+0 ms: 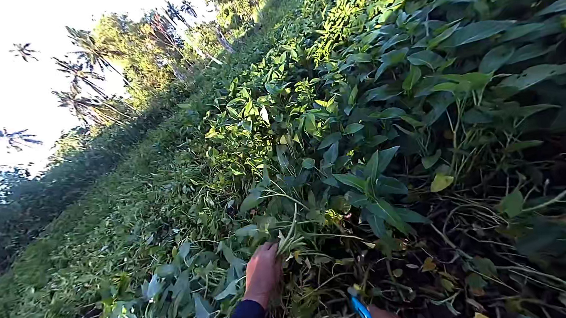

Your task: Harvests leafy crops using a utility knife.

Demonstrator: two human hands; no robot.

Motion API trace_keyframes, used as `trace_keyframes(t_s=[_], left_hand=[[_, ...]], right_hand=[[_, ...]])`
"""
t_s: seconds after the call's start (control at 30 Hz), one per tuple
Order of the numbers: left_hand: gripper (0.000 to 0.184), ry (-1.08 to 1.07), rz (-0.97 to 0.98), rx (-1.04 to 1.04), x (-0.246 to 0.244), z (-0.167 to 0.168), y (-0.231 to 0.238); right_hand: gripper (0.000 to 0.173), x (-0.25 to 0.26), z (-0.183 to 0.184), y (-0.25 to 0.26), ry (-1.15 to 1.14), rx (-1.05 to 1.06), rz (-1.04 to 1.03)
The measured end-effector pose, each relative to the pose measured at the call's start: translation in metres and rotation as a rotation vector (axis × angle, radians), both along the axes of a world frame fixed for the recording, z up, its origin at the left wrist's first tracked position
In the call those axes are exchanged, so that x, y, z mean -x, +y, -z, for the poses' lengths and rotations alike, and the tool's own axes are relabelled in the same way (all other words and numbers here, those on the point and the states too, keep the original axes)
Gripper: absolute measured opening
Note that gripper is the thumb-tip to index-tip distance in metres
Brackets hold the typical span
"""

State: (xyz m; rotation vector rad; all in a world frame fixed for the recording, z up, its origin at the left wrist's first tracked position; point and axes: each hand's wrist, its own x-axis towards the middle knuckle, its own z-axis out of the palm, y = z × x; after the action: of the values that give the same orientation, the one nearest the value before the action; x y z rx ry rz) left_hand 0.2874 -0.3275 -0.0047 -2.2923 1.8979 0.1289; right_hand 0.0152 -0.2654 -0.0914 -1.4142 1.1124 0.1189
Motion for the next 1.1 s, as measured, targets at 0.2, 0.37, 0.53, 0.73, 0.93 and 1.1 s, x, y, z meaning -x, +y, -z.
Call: trace_keyframes(t_s=[0.2, 0.37, 0.53, 0.73, 0.93, 1.1], left_hand=[[0.048, 0.004, 0.184, -0.129, 0.015, 0.020, -0.014], [0.075, 0.051, -0.021, -0.333, 0.016, 0.045, -0.018], [0.048, -0.031, 0.029, -0.297, -0.001, 0.039, -0.014], [0.056, 0.204, 0.058, -0.402, -0.016, 0.048, -0.010], [0.049, 0.132, -0.052, -0.442, -0.020, 0.040, -0.013], [0.036, 0.003, 0.055, -0.431, -0.002, -0.001, -0.001]], right_hand=[[0.042, -0.010, -0.007, -0.052, -0.074, -0.055, 0.240], [0.041, -0.029, 0.002, -0.082, -0.032, -0.084, 0.261], [0.043, -0.040, -0.010, -0.074, -0.120, -0.128, 0.318], [0.039, -0.065, -0.002, -0.070, -0.205, -0.181, 0.396], [0.041, -0.076, 0.016, -0.060, -0.074, -0.234, 0.367], [0.046, -0.076, 0.003, -0.072, -0.093, 0.009, 0.193]])
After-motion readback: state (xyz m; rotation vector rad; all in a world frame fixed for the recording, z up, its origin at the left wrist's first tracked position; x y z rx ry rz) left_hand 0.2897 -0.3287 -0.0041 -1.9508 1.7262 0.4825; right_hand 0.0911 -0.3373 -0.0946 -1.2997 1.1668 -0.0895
